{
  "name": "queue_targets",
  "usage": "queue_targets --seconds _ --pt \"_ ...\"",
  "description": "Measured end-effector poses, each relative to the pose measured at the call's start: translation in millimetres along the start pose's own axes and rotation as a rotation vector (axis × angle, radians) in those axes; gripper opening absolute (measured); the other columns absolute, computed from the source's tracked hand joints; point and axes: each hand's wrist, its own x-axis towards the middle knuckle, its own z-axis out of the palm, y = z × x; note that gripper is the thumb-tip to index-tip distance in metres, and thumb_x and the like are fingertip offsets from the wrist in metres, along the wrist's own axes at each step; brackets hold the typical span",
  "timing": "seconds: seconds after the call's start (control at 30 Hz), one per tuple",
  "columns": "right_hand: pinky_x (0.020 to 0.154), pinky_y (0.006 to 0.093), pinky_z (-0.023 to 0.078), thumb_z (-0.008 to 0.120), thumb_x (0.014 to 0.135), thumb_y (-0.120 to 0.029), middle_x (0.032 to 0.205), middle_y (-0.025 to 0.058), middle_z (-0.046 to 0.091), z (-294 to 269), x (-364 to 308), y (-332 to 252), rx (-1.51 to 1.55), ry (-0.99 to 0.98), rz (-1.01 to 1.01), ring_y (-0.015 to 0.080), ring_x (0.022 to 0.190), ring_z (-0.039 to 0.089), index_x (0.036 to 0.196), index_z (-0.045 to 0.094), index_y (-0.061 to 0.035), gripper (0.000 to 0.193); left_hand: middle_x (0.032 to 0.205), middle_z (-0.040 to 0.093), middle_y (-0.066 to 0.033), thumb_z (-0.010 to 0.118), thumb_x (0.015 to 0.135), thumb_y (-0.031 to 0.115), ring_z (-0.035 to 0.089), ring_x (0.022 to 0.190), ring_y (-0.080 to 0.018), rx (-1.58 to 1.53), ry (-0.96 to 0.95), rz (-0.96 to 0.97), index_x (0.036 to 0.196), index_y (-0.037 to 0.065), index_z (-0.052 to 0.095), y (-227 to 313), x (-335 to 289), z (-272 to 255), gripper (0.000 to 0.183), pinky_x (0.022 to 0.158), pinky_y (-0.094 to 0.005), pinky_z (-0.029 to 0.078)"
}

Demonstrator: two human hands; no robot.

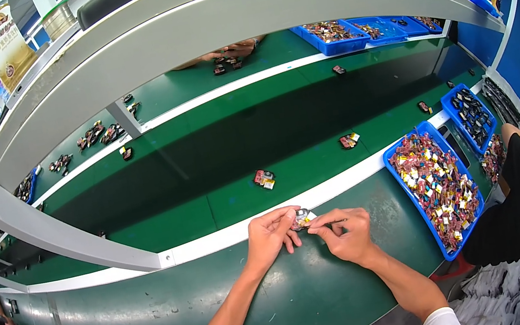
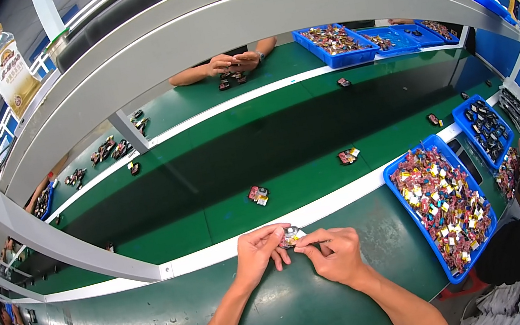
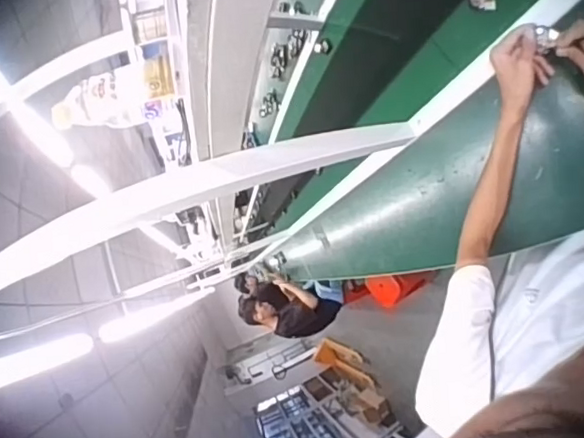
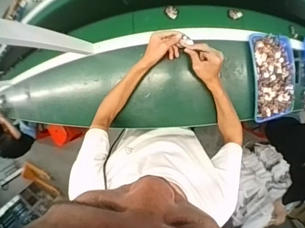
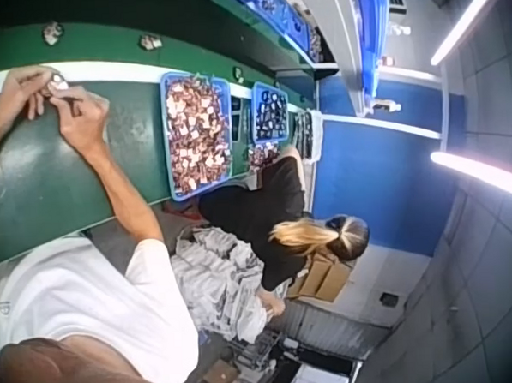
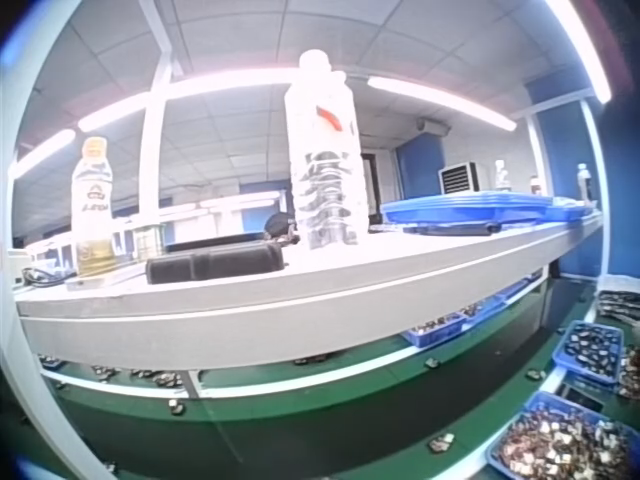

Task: Manually assemble and mark small decorative components on a factory production line.

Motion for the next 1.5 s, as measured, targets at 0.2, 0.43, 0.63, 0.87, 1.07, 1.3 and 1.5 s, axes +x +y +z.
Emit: queue_targets --seconds 0.2,0.43,0.63,0.87,1.07,1.3,1.5 --pt "0.044 0.0232 0.035 0.077 0.073 0.004 0.079 0.0030 0.077 1.3 1.9 -4.7 -0.042 0.003 -0.159 0.0069 0.041 0.051 0.077 0.074 -0.0079 0.013 0.077 0.070 -0.0112 0.065 0.096 0.007 0.064 0.054 -0.0133 0.051 -0.042 0.015 0.117 -0.007 0.068 -3.4 0.4 -0.3 0.025 0.043 -0.0233 0.049" --pt "0.044 0.0251 0.035 0.077 0.071 0.005 0.079 0.0013 0.076 2.6 -0.3 -6.6 -0.086 0.008 -0.206 0.0118 0.044 0.056 0.080 0.072 -0.0101 0.018 0.068 0.068 -0.0076 0.066 0.095 0.005 0.060 0.051 -0.0097 0.146 0.077 0.042 0.110 -0.006 0.069 -1.3 -4.2 11.8 0.020 0.042 -0.0229 0.046" --pt "0.045 0.0258 0.038 0.080 0.071 0.003 0.076 0.0019 0.075 5.2 2.8 -6.3 -0.088 -0.003 -0.250 0.0121 0.043 0.054 0.080 0.072 -0.0088 0.017 0.069 0.067 -0.0071 0.066 0.094 0.005 0.061 0.051 -0.0105 0.236 0.142 0.035 0.109 -0.007 0.068 0.2 -5.7 13.0 0.019 0.042 -0.0237 0.046" --pt "0.045 0.0215 0.036 0.079 0.077 0.004 0.090 0.0055 0.076 -7.9 10.0 -0.9 0.060 0.228 -0.006 0.0038 0.047 0.047 0.084 0.070 0.0008 0.011 0.078 0.066 -0.0136 0.062 0.094 0.002 0.064 0.053 -0.0159 0.219 0.445 0.253 0.110 -0.009 0.064 29.2 13.8 -47.2 0.019 0.042 -0.0270 0.051" --pt "0.067 0.0219 0.052 0.076 0.083 0.007 0.093 0.0106 0.071 -13.1 13.9 -0.2 0.711 0.285 0.550 0.0113 0.080 0.067 0.100 0.064 0.0049 0.021 0.084 0.067 -0.0155 0.068 0.092 0.009 0.066 0.053 -0.0187 0.505 0.747 0.255 0.116 -0.010 0.063 46.9 33.6 -136.2 0.030 0.045 -0.0292 0.053" --pt "0.073 0.0223 0.054 0.076 0.082 0.008 0.095 0.0126 0.072 -11.9 11.1 7.5 0.729 0.248 0.559 0.0132 0.084 0.068 0.101 0.065 0.0057 0.022 0.097 0.067 -0.0159 0.072 0.086 0.014 0.069 0.077 -0.0328 1.267 0.882 0.608 0.101 0.004 0.073 59.5 49.4 -103.2 0.018 0.070 -0.0417 0.054" --pt "0.056 0.0157 0.040 0.079 0.080 0.006 0.090 0.0056 0.074 0.5 7.1 14.5 0.593 0.234 0.446 -0.0001 0.069 0.058 0.100 0.072 0.0021 0.021 0.077 0.074 -0.0106 0.073 0.082 0.007 0.063 0.058 -0.0139 0.994 0.325 0.354 0.094 0.000 0.075 41.8 85.6 -105.3 0.014 0.056 -0.0301 0.051"
